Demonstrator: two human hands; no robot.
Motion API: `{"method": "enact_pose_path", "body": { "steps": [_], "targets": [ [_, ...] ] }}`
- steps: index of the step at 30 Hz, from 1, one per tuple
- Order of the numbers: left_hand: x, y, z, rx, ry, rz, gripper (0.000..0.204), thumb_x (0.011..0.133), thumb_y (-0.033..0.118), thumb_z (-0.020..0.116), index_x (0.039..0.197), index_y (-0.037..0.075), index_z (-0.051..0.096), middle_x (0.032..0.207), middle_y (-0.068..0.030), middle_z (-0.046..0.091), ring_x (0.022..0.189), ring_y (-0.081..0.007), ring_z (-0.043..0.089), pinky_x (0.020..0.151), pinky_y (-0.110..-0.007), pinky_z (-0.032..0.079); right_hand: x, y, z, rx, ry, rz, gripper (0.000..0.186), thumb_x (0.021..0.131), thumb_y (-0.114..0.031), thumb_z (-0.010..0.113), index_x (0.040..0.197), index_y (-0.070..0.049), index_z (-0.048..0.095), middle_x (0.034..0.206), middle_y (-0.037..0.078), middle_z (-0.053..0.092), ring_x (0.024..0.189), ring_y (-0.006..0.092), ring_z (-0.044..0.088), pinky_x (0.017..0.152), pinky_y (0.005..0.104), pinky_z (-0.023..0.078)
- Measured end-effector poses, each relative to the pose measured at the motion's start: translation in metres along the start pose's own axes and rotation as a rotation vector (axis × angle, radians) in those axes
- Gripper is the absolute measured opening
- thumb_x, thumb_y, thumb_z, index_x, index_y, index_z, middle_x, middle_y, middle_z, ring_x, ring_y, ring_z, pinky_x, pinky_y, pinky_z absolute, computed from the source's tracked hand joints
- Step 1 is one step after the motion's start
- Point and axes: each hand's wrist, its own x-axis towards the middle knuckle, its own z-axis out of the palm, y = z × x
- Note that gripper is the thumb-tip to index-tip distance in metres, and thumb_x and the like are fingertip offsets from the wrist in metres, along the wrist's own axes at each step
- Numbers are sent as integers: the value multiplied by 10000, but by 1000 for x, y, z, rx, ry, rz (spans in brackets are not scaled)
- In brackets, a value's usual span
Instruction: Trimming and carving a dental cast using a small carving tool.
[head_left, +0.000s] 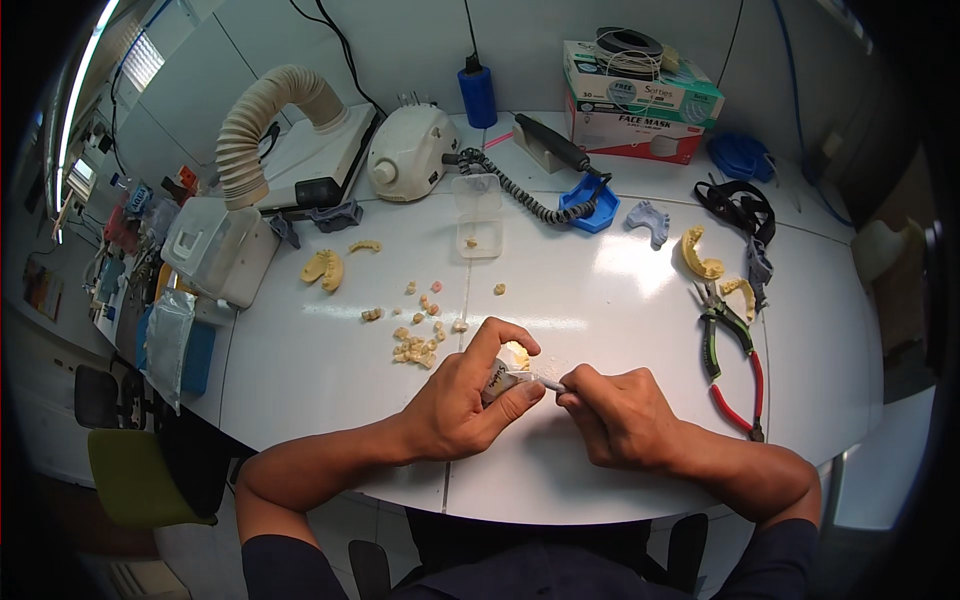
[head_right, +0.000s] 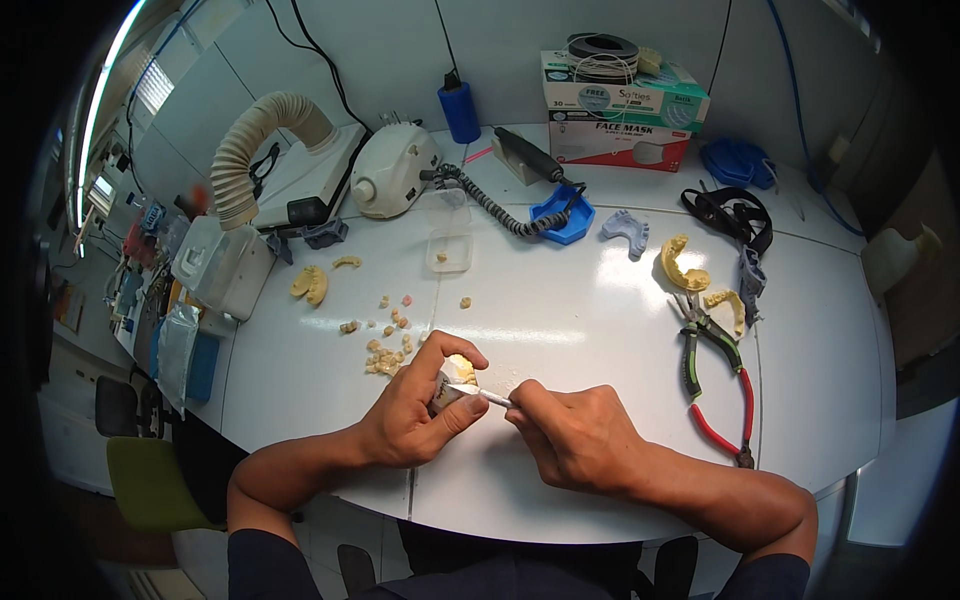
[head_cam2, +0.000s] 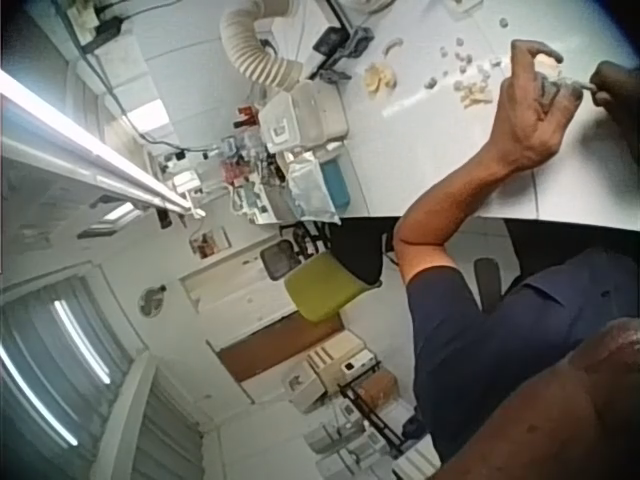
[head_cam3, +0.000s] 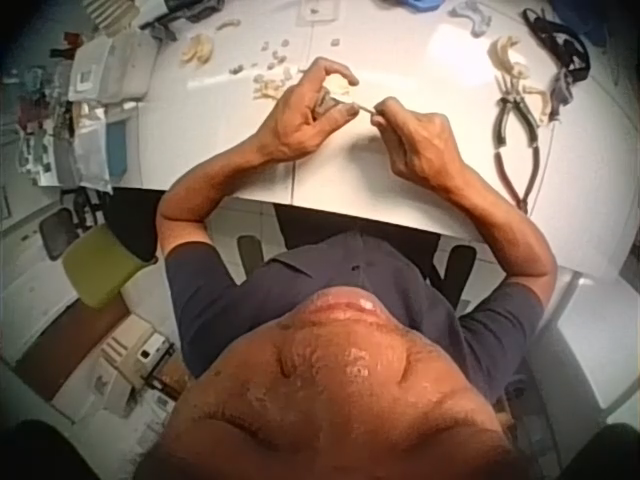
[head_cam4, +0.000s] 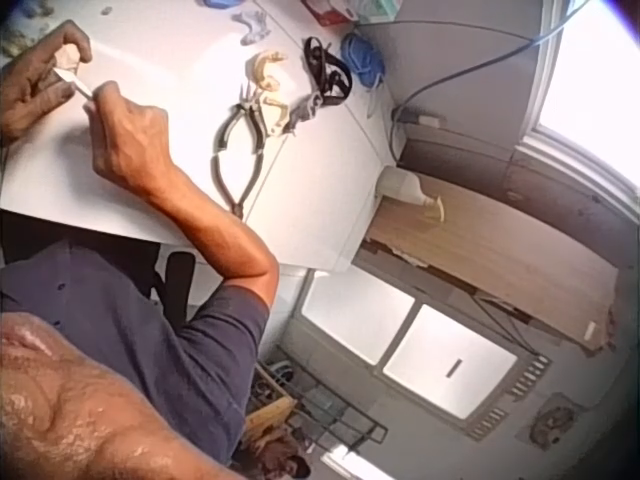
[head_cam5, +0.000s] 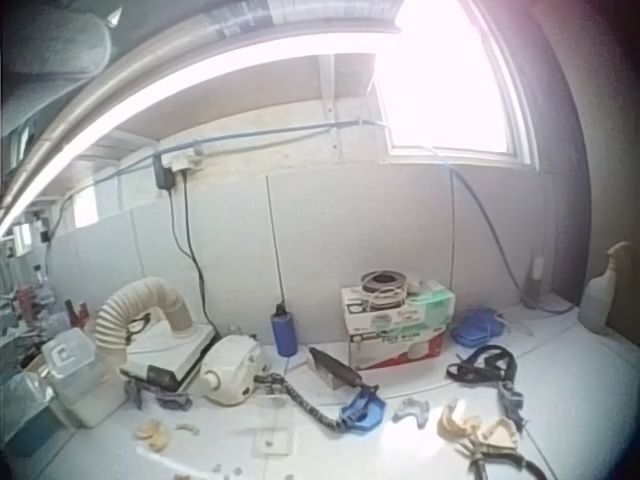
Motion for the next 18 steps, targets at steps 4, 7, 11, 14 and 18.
{"method": "enact_pose_path", "body": {
  "steps": [4, 7, 11, 14, 18],
  "targets": [
    [0, 5, -2, 14, -12, -38, 335, 1065, 175, 645, 1314, 73, 444, 781, 36, 526, 661, -43, 450, 605, -237, 361, 0, -1, -1, -5, -1, 9, 141, 1000, -108, 677, 948, -51, 558, 624, 83, 618, 477, 303, 596, 442, 407, 432],
    [0, 2, -1, 43, 2, -27, 332, 1065, 188, 648, 1306, 71, 451, 759, 30, 536, 647, -52, 464, 601, -244, 370, 0, 0, 0, 3, 3, 17, 143, 997, -105, 679, 948, -50, 557, 625, 85, 618, 481, 307, 598, 444, 410, 434],
    [1, 6, -1, 84, 6, -13, 337, 1061, 197, 653, 1301, 66, 457, 724, 14, 563, 622, -68, 503, 584, -259, 384, 0, 1, 1, -1, 1, 19, 145, 995, -104, 681, 948, -47, 556, 628, 90, 619, 482, 309, 599, 444, 412, 434],
    [3, 4, -2, 126, 10, 18, 351, 1051, 198, 662, 1302, 63, 457, 699, 1, 584, 595, -84, 527, 567, -270, 387, 0, -1, -2, -13, -4, 8, 147, 992, -102, 683, 946, -45, 556, 628, 91, 616, 478, 310, 594, 440, 409, 431],
    [2, 3, -4, 152, 9, 61, 371, 1038, 198, 670, 1308, 58, 458, 665, -12, 598, 560, -105, 543, 550, -281, 387, 2, 0, -2, -32, 0, -14, 150, 984, -98, 690, 938, -48, 556, 623, 85, 608, 469, 305, 586, 433, 403, 424]
  ]
}}
